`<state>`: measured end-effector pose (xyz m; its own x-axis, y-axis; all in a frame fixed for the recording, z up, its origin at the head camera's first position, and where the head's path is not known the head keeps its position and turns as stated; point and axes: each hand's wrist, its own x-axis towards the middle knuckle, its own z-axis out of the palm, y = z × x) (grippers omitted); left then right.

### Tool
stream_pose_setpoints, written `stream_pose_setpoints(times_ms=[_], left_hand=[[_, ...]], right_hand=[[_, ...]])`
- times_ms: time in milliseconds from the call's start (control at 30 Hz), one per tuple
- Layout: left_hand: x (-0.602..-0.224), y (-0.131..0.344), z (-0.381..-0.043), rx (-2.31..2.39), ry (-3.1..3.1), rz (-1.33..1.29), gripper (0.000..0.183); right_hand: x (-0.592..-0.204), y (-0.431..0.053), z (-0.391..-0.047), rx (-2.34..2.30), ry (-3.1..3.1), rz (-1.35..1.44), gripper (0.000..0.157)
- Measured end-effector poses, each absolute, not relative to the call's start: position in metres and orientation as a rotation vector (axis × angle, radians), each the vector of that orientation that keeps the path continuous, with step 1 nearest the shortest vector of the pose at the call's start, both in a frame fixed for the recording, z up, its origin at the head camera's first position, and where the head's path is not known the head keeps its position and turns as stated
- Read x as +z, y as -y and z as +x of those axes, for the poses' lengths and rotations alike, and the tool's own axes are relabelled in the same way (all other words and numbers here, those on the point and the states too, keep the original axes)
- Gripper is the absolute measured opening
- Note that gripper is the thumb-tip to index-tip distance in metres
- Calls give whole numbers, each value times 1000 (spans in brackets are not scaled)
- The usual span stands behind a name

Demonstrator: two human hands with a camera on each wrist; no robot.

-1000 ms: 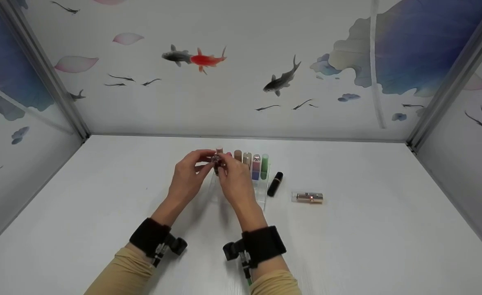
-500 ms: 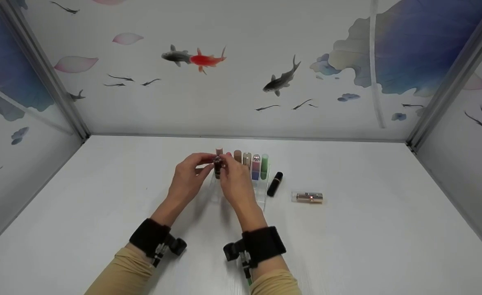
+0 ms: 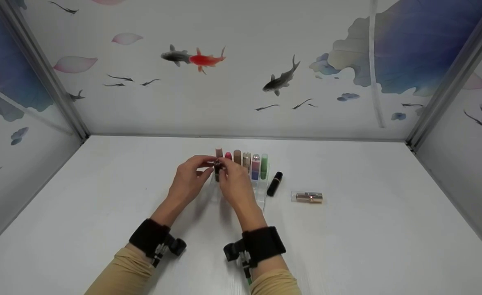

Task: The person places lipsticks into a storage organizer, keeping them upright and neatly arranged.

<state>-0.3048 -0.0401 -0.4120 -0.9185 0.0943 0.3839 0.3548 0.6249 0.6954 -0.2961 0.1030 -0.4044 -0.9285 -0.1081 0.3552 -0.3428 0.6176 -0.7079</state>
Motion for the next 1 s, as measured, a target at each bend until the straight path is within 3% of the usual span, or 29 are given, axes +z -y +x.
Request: stream_pose_setpoints(times_ms=[1000], left_hand=[[-412,42,-305,-1202,2576,-382,33]], right_hand=[[-403,-106,-295,1235,2651,373,36]])
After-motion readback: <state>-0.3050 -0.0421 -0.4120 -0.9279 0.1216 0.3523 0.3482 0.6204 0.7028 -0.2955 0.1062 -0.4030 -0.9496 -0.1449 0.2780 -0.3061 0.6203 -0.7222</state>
